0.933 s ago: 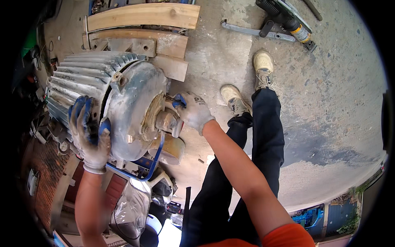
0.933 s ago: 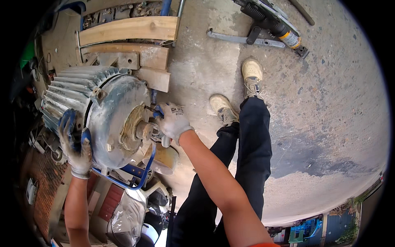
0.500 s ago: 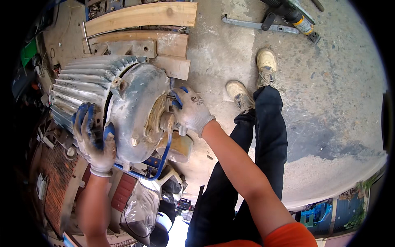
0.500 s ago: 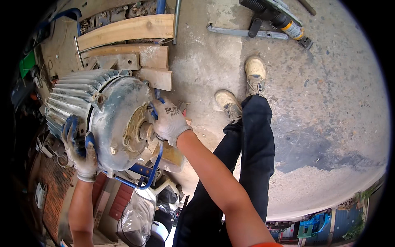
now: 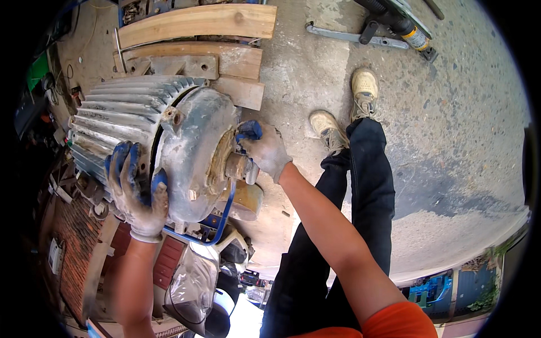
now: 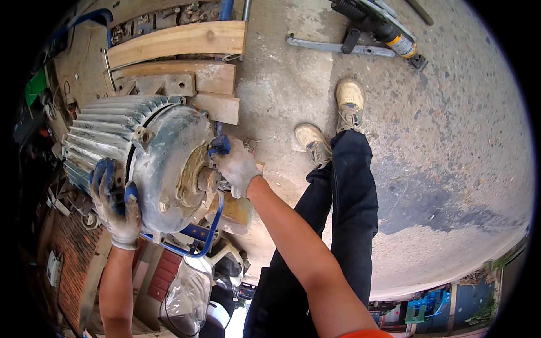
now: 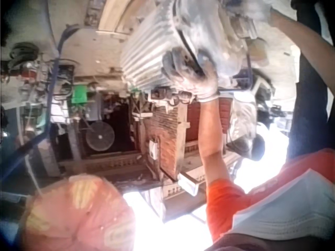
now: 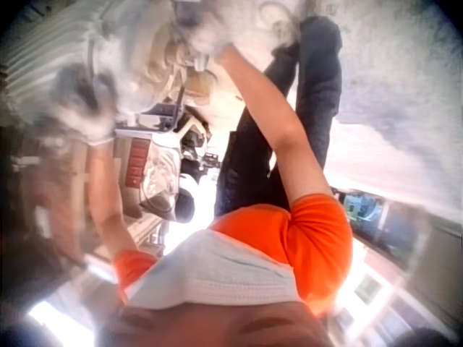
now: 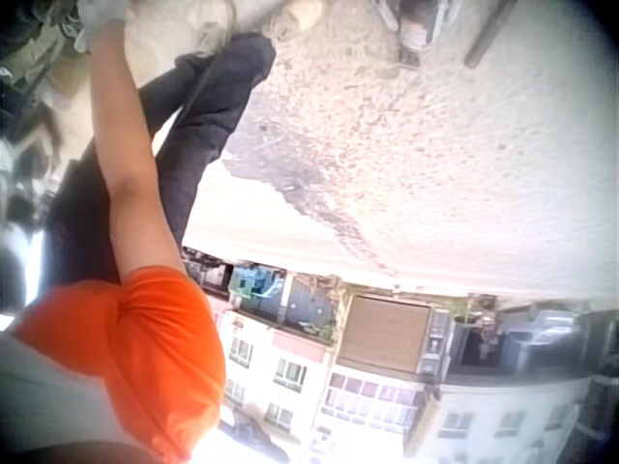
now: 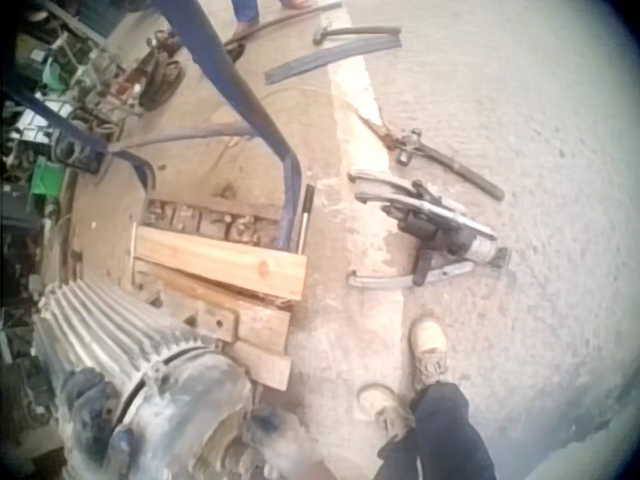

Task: The person cleans a circular metal part with a cloth, then places it onto a large motor mounted on a wooden stand. They use a hammer to tap the part into place and continue to adjust and secure it with their hands.

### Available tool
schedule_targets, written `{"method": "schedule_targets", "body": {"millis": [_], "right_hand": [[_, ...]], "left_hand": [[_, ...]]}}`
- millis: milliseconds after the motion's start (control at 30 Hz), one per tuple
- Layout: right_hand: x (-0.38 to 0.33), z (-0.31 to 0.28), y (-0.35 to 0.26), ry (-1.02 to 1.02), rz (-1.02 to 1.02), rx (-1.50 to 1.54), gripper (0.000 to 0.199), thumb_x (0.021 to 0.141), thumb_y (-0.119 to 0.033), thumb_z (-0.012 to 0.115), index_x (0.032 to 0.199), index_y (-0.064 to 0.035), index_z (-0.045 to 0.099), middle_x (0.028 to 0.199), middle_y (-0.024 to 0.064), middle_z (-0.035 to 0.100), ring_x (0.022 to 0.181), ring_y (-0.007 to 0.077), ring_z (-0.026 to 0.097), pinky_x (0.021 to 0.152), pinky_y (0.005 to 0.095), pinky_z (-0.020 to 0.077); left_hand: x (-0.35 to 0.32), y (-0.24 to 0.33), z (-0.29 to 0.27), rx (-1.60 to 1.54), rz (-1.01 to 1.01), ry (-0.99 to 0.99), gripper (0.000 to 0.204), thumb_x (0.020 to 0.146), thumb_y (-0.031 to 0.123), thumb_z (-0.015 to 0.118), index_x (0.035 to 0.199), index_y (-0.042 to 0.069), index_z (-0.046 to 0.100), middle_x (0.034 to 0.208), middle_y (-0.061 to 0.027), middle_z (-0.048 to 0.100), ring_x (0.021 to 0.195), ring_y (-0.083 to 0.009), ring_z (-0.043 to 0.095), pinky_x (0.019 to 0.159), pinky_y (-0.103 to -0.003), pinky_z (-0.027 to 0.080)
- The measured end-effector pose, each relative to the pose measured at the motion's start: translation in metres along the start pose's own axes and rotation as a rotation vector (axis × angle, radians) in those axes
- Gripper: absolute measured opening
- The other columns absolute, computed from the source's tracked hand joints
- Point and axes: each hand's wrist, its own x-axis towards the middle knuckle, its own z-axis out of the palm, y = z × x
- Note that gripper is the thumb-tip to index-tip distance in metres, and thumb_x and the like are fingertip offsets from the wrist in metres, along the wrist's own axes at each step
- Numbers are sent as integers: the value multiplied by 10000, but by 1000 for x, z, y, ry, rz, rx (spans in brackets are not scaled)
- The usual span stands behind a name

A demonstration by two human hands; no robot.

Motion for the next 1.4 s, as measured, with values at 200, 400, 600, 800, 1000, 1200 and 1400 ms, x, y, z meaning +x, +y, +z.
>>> {"method": "schedule_targets", "body": {"millis": [200, 400, 600, 800, 1000, 1200, 1400], "right_hand": [[-11, -4, -19, -11, 45, -118, 530, 798, -265, 620, 1246, -32, 459, 1152, 209, 562, 1052, 364, 558, 892, 381, 442], [0, -2, -10, -55, 52, -200, 529, 823, -320, 579, 1257, -44, 454, 1179, 222, 545, 1065, 375, 547, 906, 397, 435], [-3, -8, -25, -145, 95, -295, 523, 823, -326, 571, 1231, -18, 460, 1175, 230, 540, 1055, 381, 546, 909, 409, 431], [-8, -7, -21, 56, -252, -423, 417, 805, -241, 587, 1148, -17, 508, 1060, 225, 572, 989, 374, 558, 868, 415, 447], [-9, -9, -33, 15, -242, -481, 310, 820, -214, 561, 1061, -21, 533, 1012, 221, 582, 935, 385, 573, 813, 444, 460], [-6, -19, -50, -158, -63, -641, 388, 828, -237, 568, 1142, -19, 506, 1032, 214, 592, 962, 375, 582, 833, 425, 467], [5, -15, -28, -37, -438, -728, 389, 788, -210, 600, 1113, -11, 518, 982, 218, 601, 928, 376, 588, 805, 428, 480]], "left_hand": [[-4, -4, 2, 2, -39, 2, 593, 851, 433, 550, 1238, -12, 492, 1258, -185, 504, 1203, -380, 429, 1052, -517, 261], [-3, -3, 1, 3, -39, 2, 569, 849, 405, 560, 1238, -6, 496, 1253, -183, 509, 1202, -379, 433, 1051, -515, 263], [-2, -2, 0, -8, -35, 5, 554, 852, 387, 560, 1234, -9, 499, 1247, -180, 516, 1199, -378, 436, 1050, -515, 264], [-3, -4, 2, -9, -38, 18, 559, 848, 400, 567, 1221, -13, 507, 1238, -181, 521, 1198, -371, 441, 1051, -516, 263], [-3, -4, 3, 0, -51, 30, 569, 853, 432, 557, 1205, -14, 519, 1230, -179, 528, 1199, -361, 444, 1049, -523, 269], [-2, -4, 3, 6, -40, 42, 560, 855, 425, 557, 1208, -9, 520, 1215, -167, 543, 1193, -355, 453, 1046, -526, 275], [0, -3, 2, 22, -36, 20, 553, 854, 420, 560, 1211, 0, 521, 1210, -170, 546, 1189, -354, 458, 1042, -527, 277]]}}
